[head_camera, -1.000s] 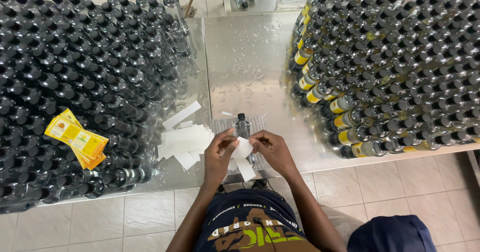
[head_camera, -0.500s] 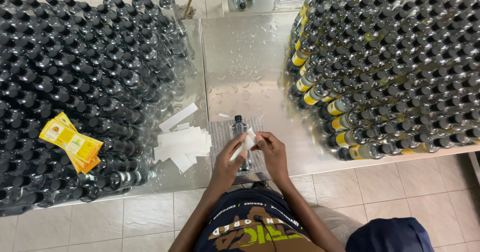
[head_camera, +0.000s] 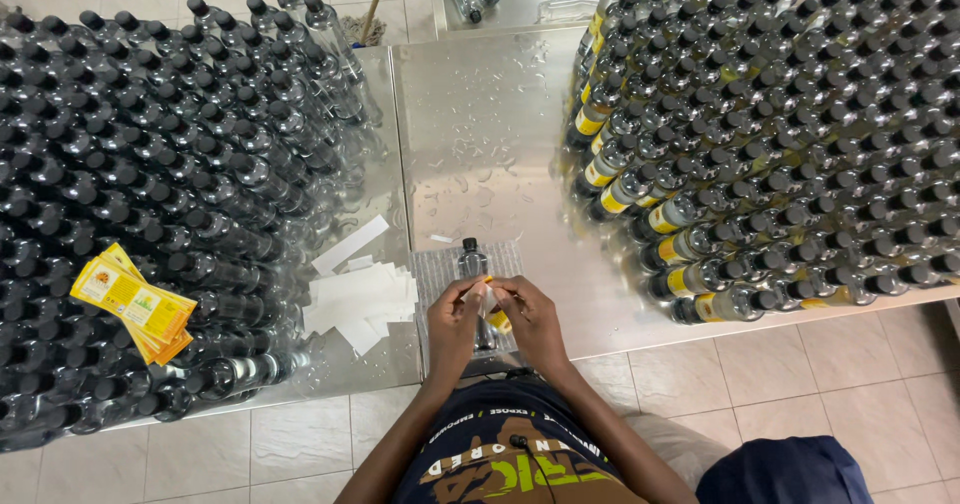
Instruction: The person labels bottles by hand. The person takes a bottle, peels the backing off a label, applies the label to the bottle, and places the labeled bottle onto a stack on the table.
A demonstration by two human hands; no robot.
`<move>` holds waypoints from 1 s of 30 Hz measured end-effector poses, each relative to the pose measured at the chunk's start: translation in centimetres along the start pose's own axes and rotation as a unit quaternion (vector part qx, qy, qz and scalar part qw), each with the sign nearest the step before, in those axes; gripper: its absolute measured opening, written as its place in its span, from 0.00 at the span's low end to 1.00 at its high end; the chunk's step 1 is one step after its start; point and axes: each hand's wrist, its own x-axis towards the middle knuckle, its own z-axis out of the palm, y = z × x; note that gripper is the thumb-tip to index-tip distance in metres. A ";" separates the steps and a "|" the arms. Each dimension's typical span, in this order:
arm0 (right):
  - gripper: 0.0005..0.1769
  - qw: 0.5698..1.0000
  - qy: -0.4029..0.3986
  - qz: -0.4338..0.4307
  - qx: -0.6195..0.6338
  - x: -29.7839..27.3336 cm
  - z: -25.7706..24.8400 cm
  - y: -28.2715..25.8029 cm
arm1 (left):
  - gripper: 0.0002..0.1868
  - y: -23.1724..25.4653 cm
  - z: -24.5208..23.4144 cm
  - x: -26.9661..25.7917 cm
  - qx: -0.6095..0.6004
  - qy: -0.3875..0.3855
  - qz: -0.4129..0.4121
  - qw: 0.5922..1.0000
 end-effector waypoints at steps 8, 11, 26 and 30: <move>0.13 0.997 -0.047 0.067 0.007 1.3 -0.4 3.8 | 0.19 -2.1 -2.0 1.5 -0.179 0.077 -0.145 0.970; 0.14 0.995 -0.050 0.080 0.016 1.6 0.0 4.8 | 0.21 -4.9 -3.8 1.6 -0.167 0.070 -0.139 0.974; 0.13 0.993 -0.060 0.103 0.015 1.3 2.0 6.6 | 0.19 -2.7 -2.8 0.2 -0.092 0.096 -0.142 0.981; 0.17 0.990 -0.027 0.134 0.039 1.6 1.2 6.3 | 0.17 -3.7 -6.1 3.6 -0.202 0.191 -0.156 0.948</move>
